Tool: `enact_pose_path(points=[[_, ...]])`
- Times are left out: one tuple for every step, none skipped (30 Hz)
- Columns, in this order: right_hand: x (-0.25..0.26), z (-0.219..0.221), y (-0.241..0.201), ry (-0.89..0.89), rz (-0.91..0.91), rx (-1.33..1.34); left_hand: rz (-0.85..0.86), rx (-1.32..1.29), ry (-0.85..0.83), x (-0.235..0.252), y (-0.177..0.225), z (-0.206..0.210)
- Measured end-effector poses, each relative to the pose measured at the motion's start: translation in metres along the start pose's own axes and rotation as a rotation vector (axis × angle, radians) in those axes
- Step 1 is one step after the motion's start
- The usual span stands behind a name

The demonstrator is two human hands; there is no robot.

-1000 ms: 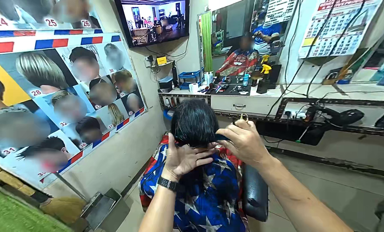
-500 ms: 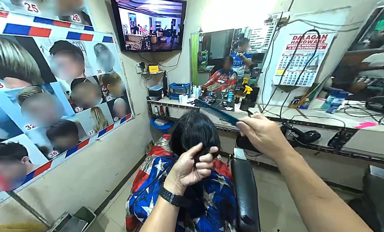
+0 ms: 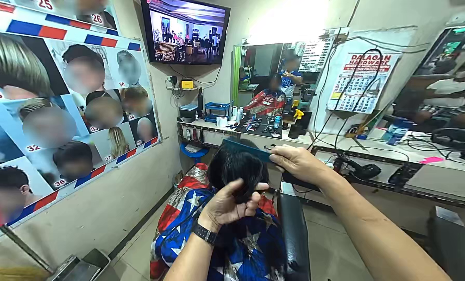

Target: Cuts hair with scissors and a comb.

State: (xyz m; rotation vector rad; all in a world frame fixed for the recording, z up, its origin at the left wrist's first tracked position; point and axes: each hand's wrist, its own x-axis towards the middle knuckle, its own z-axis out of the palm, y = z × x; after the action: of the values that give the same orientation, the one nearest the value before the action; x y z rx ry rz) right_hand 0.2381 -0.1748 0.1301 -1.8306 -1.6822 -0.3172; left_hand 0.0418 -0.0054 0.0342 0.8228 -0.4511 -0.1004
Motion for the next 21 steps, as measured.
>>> enact_pose_path(points=[[-0.007, 0.002, -0.002, -0.015, -0.005, -0.008, 0.006, 0.001, -0.036, -0.002, -0.002, -0.005], [-0.014, 0.006, -0.003, -0.035, -0.015, -0.018, 0.015, -0.039, -0.068, -0.003, -0.004, -0.01], [-0.022, 0.011, -0.004, -0.056, -0.026, -0.029, 0.027, -0.095, -0.056, -0.003, -0.007, -0.012], [-0.03, 0.016, -0.005, -0.07, -0.048, -0.038, 0.034, -0.155, -0.019, -0.003, -0.01, -0.014], [-0.038, 0.021, -0.005, -0.073, -0.077, -0.048, 0.038, -0.205, 0.027, -0.003, -0.012, -0.014], [-0.046, 0.023, -0.005, -0.079, -0.103, -0.056, 0.045, -0.24, 0.074, -0.003, -0.013, -0.013], [-0.053, 0.025, -0.007, -0.084, -0.125, -0.062, 0.053, -0.261, 0.129, -0.004, -0.013, -0.011], [-0.059, 0.026, -0.009, -0.084, -0.147, -0.075, 0.063, -0.269, 0.19, -0.004, -0.014, -0.009], [-0.065, 0.027, -0.011, -0.077, -0.167, -0.092, 0.07, -0.271, 0.235, -0.004, -0.014, -0.007], [-0.07, 0.028, -0.014, -0.063, -0.185, -0.105, 0.078, -0.279, 0.265, -0.003, -0.014, -0.007], [-0.074, 0.028, -0.016, -0.045, -0.203, -0.118, 0.086, -0.282, 0.277, -0.003, -0.013, -0.007], [-0.078, 0.029, -0.017, -0.023, -0.223, -0.134, 0.094, -0.276, 0.257, -0.002, -0.012, -0.008], [-0.081, 0.03, -0.018, -0.006, -0.24, -0.155, 0.098, -0.26, 0.216, -0.002, -0.011, -0.01], [-0.084, 0.032, -0.02, 0.011, -0.255, -0.185, 0.093, -0.237, 0.164, -0.002, -0.01, -0.013], [-0.087, 0.034, -0.021, 0.025, -0.268, -0.224, 0.085, -0.211, 0.115, -0.002, -0.009, -0.015], [-0.09, 0.035, -0.023, 0.031, -0.28, -0.259, 0.073, -0.183, 0.083, -0.001, -0.008, -0.016], [-0.094, 0.036, -0.026, 0.026, -0.294, -0.292, 0.059, -0.143, 0.076, -0.001, -0.006, -0.015], [-0.099, 0.038, -0.03, 0.009, -0.306, -0.326, 0.036, -0.11, 0.085, 0.0, -0.004, -0.013], [-0.106, 0.04, -0.033, -0.016, -0.309, -0.347, 0.009, -0.077, 0.1, 0.0, -0.001, -0.008], [-0.114, 0.044, -0.034, -0.046, -0.299, -0.353, -0.013, -0.049, 0.114, 0.0, 0.002, -0.004], [-0.122, 0.047, -0.032, -0.075, -0.278, -0.346, -0.037, -0.029, 0.115, 0.0, 0.004, 0.0]])
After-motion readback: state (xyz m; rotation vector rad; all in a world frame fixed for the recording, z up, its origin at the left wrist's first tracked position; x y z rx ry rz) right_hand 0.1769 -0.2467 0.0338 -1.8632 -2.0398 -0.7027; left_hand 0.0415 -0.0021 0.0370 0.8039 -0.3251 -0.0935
